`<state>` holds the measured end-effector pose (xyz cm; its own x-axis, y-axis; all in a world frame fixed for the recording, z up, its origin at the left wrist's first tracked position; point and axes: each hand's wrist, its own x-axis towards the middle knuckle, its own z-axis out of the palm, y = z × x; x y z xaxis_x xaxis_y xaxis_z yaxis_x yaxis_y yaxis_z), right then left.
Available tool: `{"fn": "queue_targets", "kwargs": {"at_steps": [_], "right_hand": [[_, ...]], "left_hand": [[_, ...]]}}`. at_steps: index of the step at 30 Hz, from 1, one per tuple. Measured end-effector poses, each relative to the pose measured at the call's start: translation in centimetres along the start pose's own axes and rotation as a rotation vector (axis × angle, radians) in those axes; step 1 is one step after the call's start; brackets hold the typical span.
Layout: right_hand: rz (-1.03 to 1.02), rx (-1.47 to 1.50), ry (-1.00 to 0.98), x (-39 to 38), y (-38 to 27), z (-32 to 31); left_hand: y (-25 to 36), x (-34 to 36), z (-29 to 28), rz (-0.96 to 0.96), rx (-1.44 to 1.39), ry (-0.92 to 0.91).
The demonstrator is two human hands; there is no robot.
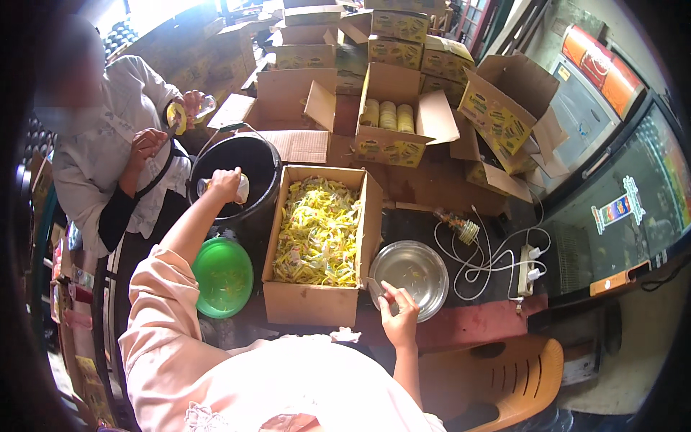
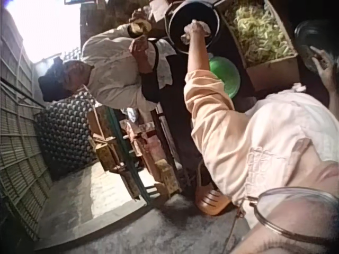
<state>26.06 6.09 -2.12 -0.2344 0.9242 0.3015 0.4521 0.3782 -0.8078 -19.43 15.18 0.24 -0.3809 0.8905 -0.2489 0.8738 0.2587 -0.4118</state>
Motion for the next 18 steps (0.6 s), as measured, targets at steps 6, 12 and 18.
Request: {"fn": "queue_targets", "kwargs": {"at_steps": [6,12,18], "right_hand": [[-0.017,0.017,-0.012,0.6,0.2,-0.7],[-0.065,-0.003,0.002,0.5,2.0,-1.5],[0.025,-0.051,0.23,2.3,3.5,-4.9]], "left_hand": [[-2.3,-2.0,-2.5,-0.242,-0.453,0.054],[-1.9,-2.3,-3.0,-0.298,-0.375,-0.041],[-1.0,-3.4,-2.6,-0.221,-0.196,-0.015]]}}
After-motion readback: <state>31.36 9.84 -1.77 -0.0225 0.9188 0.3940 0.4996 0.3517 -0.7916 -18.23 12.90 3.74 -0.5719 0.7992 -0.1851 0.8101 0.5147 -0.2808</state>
